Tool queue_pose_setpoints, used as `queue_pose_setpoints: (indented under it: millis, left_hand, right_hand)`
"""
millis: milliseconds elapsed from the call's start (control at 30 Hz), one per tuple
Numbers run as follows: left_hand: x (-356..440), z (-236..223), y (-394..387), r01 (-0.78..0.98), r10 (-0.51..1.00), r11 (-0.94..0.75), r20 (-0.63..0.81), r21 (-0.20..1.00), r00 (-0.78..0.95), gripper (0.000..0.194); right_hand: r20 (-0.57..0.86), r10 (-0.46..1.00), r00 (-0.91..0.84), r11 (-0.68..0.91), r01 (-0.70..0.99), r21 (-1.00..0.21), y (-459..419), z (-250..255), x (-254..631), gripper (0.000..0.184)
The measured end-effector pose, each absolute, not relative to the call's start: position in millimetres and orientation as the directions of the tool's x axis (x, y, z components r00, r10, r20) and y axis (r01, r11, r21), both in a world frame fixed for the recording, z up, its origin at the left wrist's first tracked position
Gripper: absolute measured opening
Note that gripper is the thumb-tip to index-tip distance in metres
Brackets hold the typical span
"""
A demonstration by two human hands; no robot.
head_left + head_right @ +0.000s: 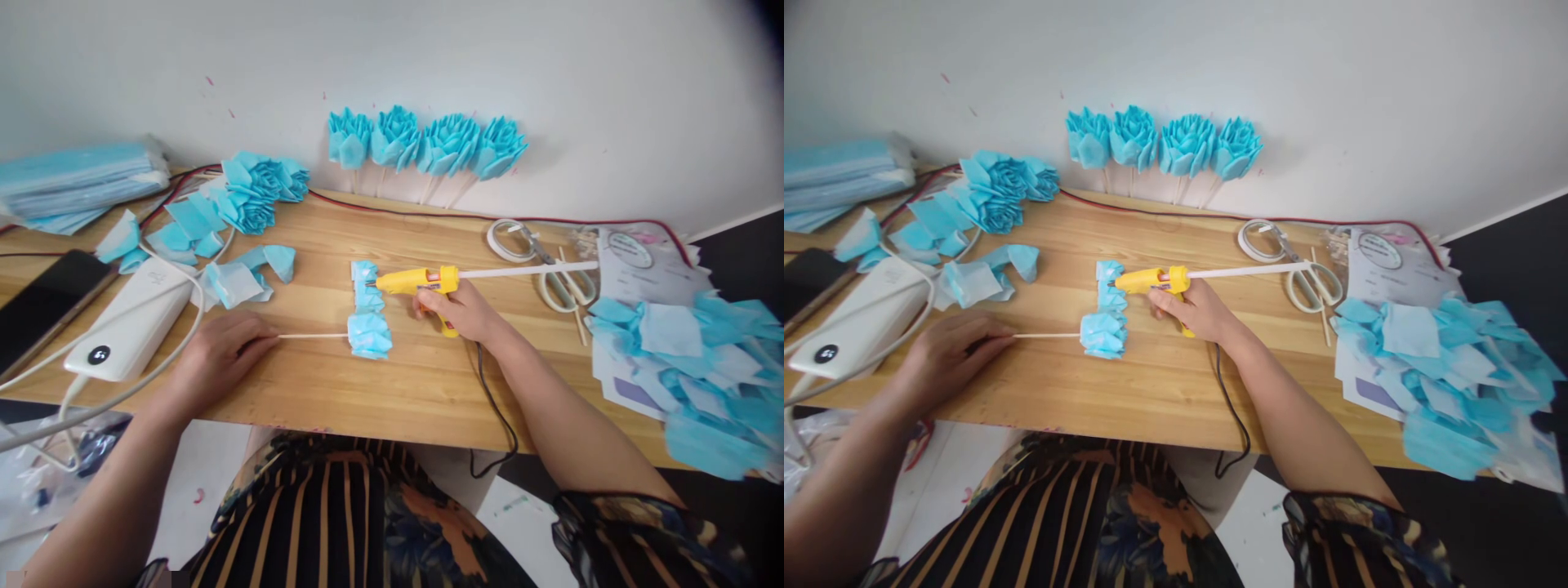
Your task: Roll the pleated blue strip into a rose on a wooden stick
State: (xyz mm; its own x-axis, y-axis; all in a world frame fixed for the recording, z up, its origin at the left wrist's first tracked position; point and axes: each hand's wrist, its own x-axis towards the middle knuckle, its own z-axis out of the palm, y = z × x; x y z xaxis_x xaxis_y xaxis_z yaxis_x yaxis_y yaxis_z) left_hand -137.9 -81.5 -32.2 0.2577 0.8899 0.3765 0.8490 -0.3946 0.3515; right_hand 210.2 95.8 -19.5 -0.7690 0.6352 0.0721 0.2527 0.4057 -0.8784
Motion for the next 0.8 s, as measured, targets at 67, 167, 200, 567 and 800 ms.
queue_pose_setpoints:
  millis: [67,167,200,567,800]
  left_hand:
    - [-137.9,-31.9,-81.8,0.851,0.892,-0.389,0.376,0.353,0.252,0.028]
    - [-137.9,-30.8,-82.2,0.853,0.897,-0.384,0.362,0.354,0.253,0.028]
    - [-137.8,-30.3,-82.2,0.853,0.898,-0.383,0.359,0.356,0.254,0.028]
    - [-136.9,-30.6,-82.8,0.842,0.905,-0.374,0.352,0.388,0.240,0.026]
    - [-138.5,-32.2,-82.4,0.845,0.900,-0.383,0.357,0.373,0.250,0.024]
  right_hand:
    - [0.060,0.641,-0.765,0.402,0.268,-0.875,96.0,-20.7,210.7,0.051]
    - [0.061,0.647,-0.760,0.411,0.280,-0.867,96.0,-21.3,210.9,0.052]
    - [0.059,0.652,-0.756,0.410,0.287,-0.866,95.8,-21.3,210.9,0.052]
    - [0.033,0.665,-0.746,0.390,0.309,-0.867,94.1,-19.2,209.8,0.052]
    - [0.059,0.673,-0.738,0.412,0.307,-0.858,93.8,-18.5,208.7,0.052]
